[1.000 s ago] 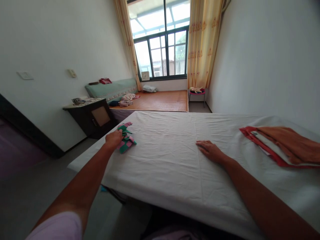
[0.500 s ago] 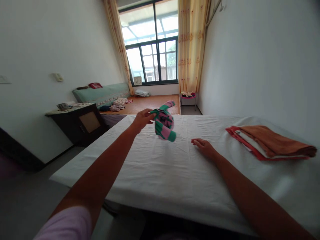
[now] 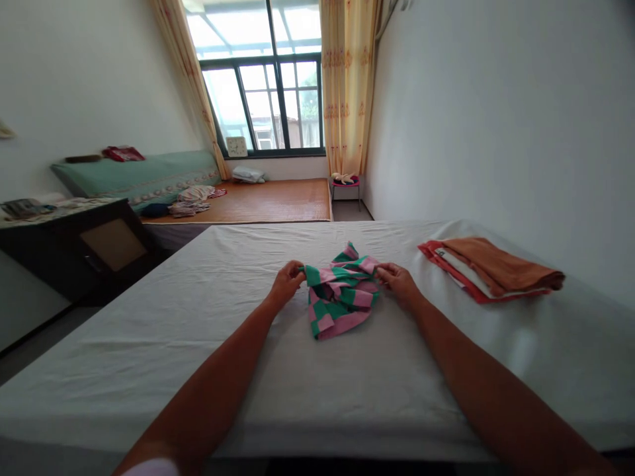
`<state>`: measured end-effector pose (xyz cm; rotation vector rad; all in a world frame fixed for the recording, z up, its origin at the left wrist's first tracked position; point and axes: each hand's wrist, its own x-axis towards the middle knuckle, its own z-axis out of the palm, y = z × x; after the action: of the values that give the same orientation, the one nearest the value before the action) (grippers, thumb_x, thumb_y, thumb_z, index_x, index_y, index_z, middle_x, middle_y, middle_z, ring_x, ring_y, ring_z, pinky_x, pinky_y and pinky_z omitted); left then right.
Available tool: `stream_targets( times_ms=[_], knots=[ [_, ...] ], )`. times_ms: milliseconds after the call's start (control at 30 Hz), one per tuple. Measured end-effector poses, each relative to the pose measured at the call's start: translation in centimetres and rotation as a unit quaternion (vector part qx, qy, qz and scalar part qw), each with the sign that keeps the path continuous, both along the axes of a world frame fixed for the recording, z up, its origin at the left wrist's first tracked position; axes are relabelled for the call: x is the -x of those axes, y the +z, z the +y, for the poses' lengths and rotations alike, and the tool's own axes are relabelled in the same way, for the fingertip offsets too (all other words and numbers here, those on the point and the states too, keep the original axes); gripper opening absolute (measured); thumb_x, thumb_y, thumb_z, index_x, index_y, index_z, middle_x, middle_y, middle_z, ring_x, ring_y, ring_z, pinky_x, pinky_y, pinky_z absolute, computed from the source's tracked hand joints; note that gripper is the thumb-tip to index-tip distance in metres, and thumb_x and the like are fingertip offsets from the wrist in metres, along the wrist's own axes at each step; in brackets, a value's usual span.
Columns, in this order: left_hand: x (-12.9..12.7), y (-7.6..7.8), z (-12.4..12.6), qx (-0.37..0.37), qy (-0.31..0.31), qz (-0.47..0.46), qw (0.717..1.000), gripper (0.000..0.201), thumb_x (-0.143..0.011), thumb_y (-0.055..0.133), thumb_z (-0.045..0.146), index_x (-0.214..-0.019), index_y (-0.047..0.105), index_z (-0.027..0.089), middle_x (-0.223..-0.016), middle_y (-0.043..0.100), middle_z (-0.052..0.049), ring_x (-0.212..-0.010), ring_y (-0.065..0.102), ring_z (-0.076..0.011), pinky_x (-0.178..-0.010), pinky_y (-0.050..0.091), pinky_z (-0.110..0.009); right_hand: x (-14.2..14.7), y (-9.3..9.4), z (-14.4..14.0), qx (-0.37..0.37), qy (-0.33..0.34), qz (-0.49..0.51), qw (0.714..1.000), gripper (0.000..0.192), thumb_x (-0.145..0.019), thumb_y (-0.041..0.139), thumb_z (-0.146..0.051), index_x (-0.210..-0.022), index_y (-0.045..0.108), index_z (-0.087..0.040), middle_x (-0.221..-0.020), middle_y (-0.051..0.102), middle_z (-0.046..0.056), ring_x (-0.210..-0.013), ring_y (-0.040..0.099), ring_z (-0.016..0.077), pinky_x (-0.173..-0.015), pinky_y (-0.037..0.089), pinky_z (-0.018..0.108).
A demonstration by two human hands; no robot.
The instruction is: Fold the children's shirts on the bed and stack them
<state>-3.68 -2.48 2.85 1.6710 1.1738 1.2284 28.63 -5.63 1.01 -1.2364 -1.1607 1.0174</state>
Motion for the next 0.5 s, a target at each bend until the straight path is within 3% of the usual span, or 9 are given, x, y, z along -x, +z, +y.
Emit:
stream_targets(
  times_ms=[100, 167, 233, 300, 367, 433, 500],
  knots=[
    [0.7, 1.3, -0.6, 0.025, 0.04, -0.107, 0.993, 0.026, -0.07, 0.059, 0.034, -0.09, 0.051, 0.02, -0.071, 0.057, 0.005, -0.061, 0.058, -0.0099, -0.048, 0.045, -0.018, -0.2, 0.7, 0.0, -0.066, -0.068, -0.034, 0.995, 0.034, -0.075, 0.064, -0.048, -0.093, 0.061, -0.019, -0.076, 0.066, 0.002, -0.056, 0.056, 0.0115, -0.05, 0.044, 0.023],
    [0.4, 1.9, -1.5, 0.037, 0.007, -0.15, 0.988, 0.028, -0.072, 0.06, 0.036, -0.093, 0.049, 0.021, -0.074, 0.059, 0.005, -0.062, 0.059, -0.0095, -0.052, 0.048, -0.019, 0.7, 1.4, -0.9, -0.112, -0.058, -0.099, 0.987, 0.031, -0.079, 0.06, -0.048, -0.094, 0.061, -0.021, -0.07, 0.064, 0.0, -0.056, 0.056, 0.0131, -0.054, 0.046, 0.025],
    [-0.7, 2.1, -2.7, 0.047, -0.074, -0.149, 0.985, 0.03, -0.074, 0.063, 0.038, -0.094, 0.049, 0.02, -0.072, 0.058, 0.005, -0.061, 0.058, -0.0092, -0.056, 0.05, -0.02, 2.7, 2.2, -2.3, -0.144, 0.018, -0.178, 0.973, 0.034, -0.079, 0.063, -0.046, -0.103, 0.061, -0.023, -0.071, 0.065, 0.0, -0.059, 0.058, 0.0148, -0.058, 0.047, 0.027],
    [-2.1, 2.0, -4.0, 0.048, -0.175, -0.114, 0.977, 0.032, -0.076, 0.066, 0.04, -0.096, 0.052, 0.019, -0.071, 0.059, 0.003, -0.062, 0.058, -0.0099, -0.058, 0.049, -0.021, 5.0, 2.7, -3.8, -0.168, 0.109, -0.243, 0.949, 0.048, -0.072, 0.072, -0.041, -0.115, 0.059, -0.025, -0.085, 0.069, 0.002, -0.066, 0.061, 0.0165, -0.062, 0.048, 0.028],
    [-3.3, 1.8, -4.9, 0.023, -0.239, -0.064, 0.969, 0.033, -0.078, 0.066, 0.041, -0.097, 0.056, 0.017, -0.076, 0.062, 0.0, -0.066, 0.06, -0.0115, -0.06, 0.049, -0.022, 6.8, 2.9, -4.7, -0.193, 0.16, -0.27, 0.93, 0.046, -0.07, 0.073, -0.034, -0.113, 0.061, -0.025, -0.092, 0.069, 0.002, -0.072, 0.062, 0.0175, -0.066, 0.048, 0.028],
    [-3.7, 1.4, -4.9, -0.035, -0.212, 0.003, 0.977, 0.029, -0.083, 0.061, 0.041, -0.098, 0.061, 0.016, -0.087, 0.066, -0.004, -0.076, 0.062, -0.0147, -0.064, 0.05, -0.024, 7.2, 2.8, -4.7, -0.206, 0.154, -0.236, 0.937, 0.029, -0.074, 0.067, -0.03, -0.102, 0.064, -0.022, -0.088, 0.068, 0.001, -0.074, 0.062, 0.0174, -0.067, 0.049, 0.028],
    [-3.5, 0.8, -4.2, -0.11, -0.117, 0.101, 0.982, 0.025, -0.087, 0.056, 0.037, -0.102, 0.065, 0.019, -0.1, 0.067, -0.006, -0.094, 0.061, -0.0194, -0.077, 0.051, -0.03, 6.0, 2.5, -3.8, -0.194, 0.103, -0.154, 0.963, 0.019, -0.078, 0.063, -0.032, -0.093, 0.064, -0.021, -0.083, 0.067, 0.001, -0.072, 0.061, 0.0163, -0.064, 0.05, 0.027]
  ],
)
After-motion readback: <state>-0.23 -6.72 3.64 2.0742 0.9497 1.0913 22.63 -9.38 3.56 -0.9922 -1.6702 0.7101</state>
